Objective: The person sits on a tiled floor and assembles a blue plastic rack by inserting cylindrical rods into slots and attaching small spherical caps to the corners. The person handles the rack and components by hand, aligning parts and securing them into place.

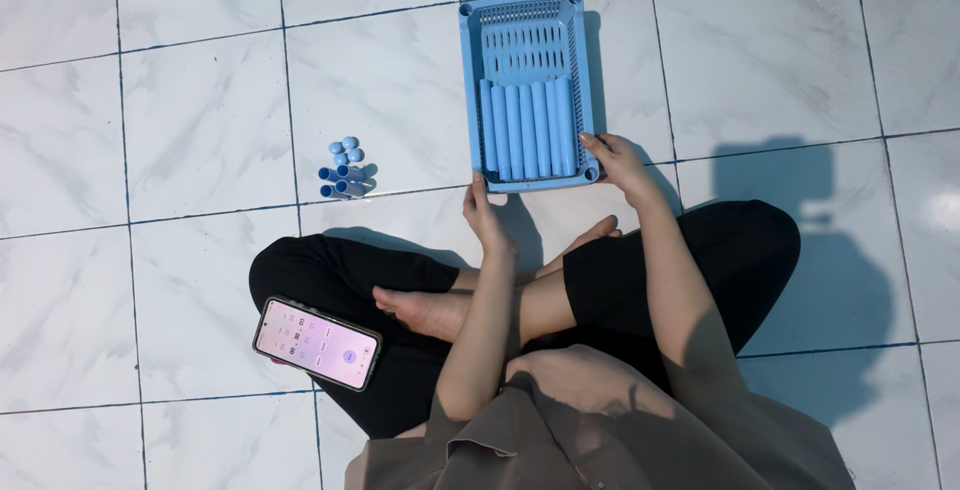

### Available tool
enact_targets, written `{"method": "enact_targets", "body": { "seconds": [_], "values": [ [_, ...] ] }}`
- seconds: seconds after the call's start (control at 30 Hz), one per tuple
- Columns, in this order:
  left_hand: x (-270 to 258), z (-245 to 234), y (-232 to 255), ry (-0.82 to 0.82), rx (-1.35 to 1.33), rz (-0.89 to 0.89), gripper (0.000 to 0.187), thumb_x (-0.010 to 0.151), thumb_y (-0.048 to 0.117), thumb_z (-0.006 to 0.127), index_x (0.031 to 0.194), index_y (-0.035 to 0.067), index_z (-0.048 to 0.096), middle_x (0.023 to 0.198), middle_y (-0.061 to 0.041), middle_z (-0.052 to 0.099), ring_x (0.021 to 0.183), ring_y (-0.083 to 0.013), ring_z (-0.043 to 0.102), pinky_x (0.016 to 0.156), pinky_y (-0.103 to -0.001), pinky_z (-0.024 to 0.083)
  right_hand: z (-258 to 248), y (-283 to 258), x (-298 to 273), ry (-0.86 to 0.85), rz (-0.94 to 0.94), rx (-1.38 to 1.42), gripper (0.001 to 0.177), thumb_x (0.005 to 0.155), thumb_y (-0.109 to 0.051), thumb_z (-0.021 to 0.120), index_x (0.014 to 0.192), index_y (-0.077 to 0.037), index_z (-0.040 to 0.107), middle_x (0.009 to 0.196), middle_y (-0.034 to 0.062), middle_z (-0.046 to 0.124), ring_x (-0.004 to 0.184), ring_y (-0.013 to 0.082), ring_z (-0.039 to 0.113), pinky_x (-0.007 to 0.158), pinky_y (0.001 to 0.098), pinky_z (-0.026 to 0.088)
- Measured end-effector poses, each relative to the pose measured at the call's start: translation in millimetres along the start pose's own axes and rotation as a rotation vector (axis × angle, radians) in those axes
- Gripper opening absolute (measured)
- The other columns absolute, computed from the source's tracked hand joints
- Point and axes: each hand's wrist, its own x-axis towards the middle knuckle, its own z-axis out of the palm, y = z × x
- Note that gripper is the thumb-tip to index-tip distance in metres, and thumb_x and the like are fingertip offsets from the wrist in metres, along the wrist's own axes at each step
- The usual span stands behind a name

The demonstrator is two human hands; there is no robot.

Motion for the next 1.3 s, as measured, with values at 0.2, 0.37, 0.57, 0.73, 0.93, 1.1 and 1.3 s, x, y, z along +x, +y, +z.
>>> {"method": "enact_targets", "body": {
  "seconds": [0.2, 0.37, 0.57, 0.73, 0.93, 1.1, 1.3],
  "values": [
    [-5, 3, 4, -0.082, 0.103, 0.038, 0.063, 0.091, 0.055, 0.066, 0.120, -0.002, 0.061, 0.123, -0.016, 0.063, 0.123, -0.0240, 0.053, 0.111, -0.038, 0.036, -6, 11, 9, 0.033, -0.025, 0.110, 0.075, 0.092, -0.062, 0.061, 0.132, 0.001, 0.062, 0.108, 0.0117, 0.071, 0.095, 0.0188, 0.070, 0.081, 0.0340, 0.059],
    [-12, 7, -6, -0.147, 0.297, 0.004, 0.057, 0.091, 0.056, 0.065, 0.115, 0.004, 0.061, 0.118, -0.012, 0.062, 0.119, -0.0219, 0.052, 0.107, -0.034, 0.035, -18, 21, 21, 0.252, -0.017, 0.365, 0.079, 0.095, -0.068, 0.050, 0.143, -0.006, 0.055, 0.130, 0.0111, 0.066, 0.119, 0.0219, 0.063, 0.097, 0.0389, 0.050],
    [-16, 11, -22, -0.386, 0.115, -0.089, 0.058, 0.101, 0.052, 0.061, 0.113, -0.004, 0.065, 0.111, -0.012, 0.058, 0.109, -0.0257, 0.048, 0.102, -0.038, 0.038, -32, 4, 0, 0.395, 0.088, 0.589, 0.087, 0.090, -0.067, 0.051, 0.156, -0.013, 0.034, 0.146, 0.0170, 0.049, 0.134, 0.0299, 0.051, 0.103, 0.0499, 0.045],
    [-18, 16, -9, -0.465, 0.176, -0.079, 0.065, 0.099, 0.054, 0.050, 0.130, -0.002, 0.063, 0.130, -0.012, 0.065, 0.125, -0.0205, 0.055, 0.112, -0.034, 0.034, -22, -20, -27, 0.277, 0.144, 0.631, 0.097, 0.079, -0.065, 0.062, 0.155, -0.014, 0.031, 0.141, 0.0247, 0.045, 0.131, 0.0426, 0.050, 0.094, 0.0631, 0.051],
    [-32, 20, 7, -0.587, 0.242, 0.032, 0.065, 0.100, 0.049, 0.049, 0.132, -0.005, 0.064, 0.133, -0.015, 0.065, 0.128, -0.0243, 0.053, 0.114, -0.036, 0.034, -21, -12, -19, 0.069, 0.254, 0.908, 0.096, 0.079, -0.052, 0.072, 0.153, -0.009, 0.028, 0.133, 0.0296, 0.048, 0.128, 0.0486, 0.054, 0.099, 0.0679, 0.050],
    [-35, 23, 9, -0.672, 0.206, 0.036, 0.063, 0.103, 0.047, 0.047, 0.132, -0.005, 0.064, 0.135, -0.015, 0.063, 0.129, -0.0258, 0.053, 0.114, -0.038, 0.036, -23, 2, -7, 0.116, 0.141, 0.822, 0.093, 0.085, -0.048, 0.071, 0.148, 0.007, 0.031, 0.129, 0.0300, 0.050, 0.125, 0.0444, 0.059, 0.105, 0.0542, 0.054],
    [-29, 25, 2, -0.662, 0.102, -0.038, 0.060, 0.103, 0.048, 0.050, 0.130, -0.004, 0.064, 0.135, -0.017, 0.065, 0.132, -0.0255, 0.056, 0.117, -0.039, 0.037, -22, -6, -11, 0.140, 0.088, 0.792, 0.086, 0.083, -0.044, 0.067, 0.145, 0.009, 0.038, 0.123, 0.0303, 0.056, 0.116, 0.0422, 0.066, 0.102, 0.0527, 0.056]
  ]
}}
